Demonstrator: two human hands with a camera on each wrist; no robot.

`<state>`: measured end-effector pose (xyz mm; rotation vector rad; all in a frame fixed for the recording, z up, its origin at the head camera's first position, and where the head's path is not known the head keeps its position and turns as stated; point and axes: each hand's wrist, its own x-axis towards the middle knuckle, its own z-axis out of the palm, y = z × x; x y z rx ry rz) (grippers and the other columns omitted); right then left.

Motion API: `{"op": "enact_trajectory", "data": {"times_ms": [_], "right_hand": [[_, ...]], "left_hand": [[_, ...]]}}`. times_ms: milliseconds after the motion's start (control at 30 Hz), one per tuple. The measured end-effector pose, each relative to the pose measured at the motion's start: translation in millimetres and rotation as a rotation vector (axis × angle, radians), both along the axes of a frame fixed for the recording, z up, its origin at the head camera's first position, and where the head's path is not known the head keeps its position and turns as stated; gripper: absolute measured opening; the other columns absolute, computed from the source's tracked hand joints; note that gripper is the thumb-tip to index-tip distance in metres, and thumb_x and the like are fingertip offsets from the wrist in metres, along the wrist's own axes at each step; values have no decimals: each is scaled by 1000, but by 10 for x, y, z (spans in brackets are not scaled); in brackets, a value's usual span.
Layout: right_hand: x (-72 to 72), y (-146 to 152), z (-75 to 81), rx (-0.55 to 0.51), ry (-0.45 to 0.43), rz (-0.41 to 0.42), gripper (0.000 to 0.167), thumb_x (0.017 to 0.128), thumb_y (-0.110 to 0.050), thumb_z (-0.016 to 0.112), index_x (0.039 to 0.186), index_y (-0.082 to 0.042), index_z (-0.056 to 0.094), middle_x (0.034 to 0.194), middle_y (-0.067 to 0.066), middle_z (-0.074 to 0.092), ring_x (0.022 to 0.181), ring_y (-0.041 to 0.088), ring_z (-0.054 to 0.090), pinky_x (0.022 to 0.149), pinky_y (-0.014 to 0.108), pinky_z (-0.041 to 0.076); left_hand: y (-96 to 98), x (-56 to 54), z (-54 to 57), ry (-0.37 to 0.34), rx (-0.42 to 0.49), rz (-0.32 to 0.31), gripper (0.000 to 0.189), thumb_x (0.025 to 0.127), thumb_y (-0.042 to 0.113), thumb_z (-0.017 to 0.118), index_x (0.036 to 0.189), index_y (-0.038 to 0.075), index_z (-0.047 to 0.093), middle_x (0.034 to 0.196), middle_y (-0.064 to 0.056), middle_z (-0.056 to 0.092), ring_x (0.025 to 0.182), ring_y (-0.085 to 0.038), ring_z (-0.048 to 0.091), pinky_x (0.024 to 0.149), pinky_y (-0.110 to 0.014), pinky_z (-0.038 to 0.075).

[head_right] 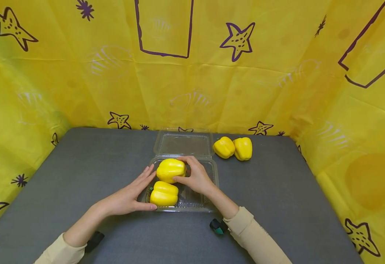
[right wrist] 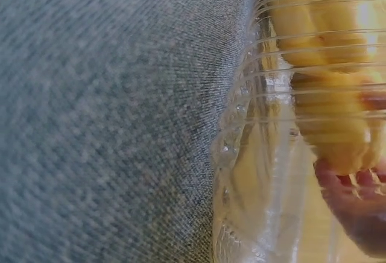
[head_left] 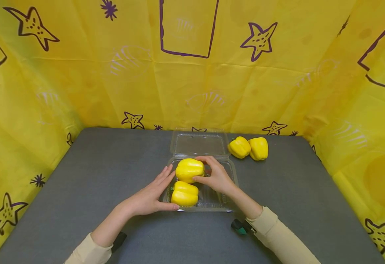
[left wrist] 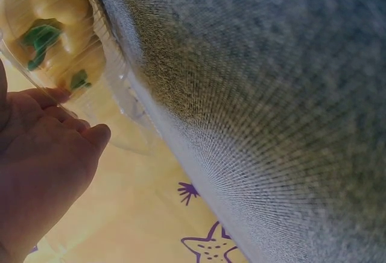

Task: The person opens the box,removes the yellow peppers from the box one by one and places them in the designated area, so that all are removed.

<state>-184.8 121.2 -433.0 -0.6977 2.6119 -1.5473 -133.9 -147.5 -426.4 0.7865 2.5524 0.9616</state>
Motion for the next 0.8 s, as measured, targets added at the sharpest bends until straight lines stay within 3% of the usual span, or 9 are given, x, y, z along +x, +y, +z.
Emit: {"op": "enact_trajectory", "data": {"times_ms": [400, 800], "right_hand": [[43, 43, 27, -23, 69, -10, 61, 76, -18, 85, 130, -12, 57, 126, 5, 54, 114, 25, 56, 88, 45, 53], [90, 157, 99, -63, 44, -83, 61, 77, -25, 85, 131, -19, 57, 124, -1, 54, 115, 17, 52, 89, 36, 53]], "left_hand": [[1, -3, -8, 21, -9, -4, 111, 79, 61, 72, 157, 10, 12, 163, -2, -6, 149, -25, -5, 113, -58, 18], [-2, -7, -26, 19, -13, 5, 111, 78, 61, 72, 157, 10, 13, 164, -3, -5, 149, -25, -5, 112, -58, 19]]}}
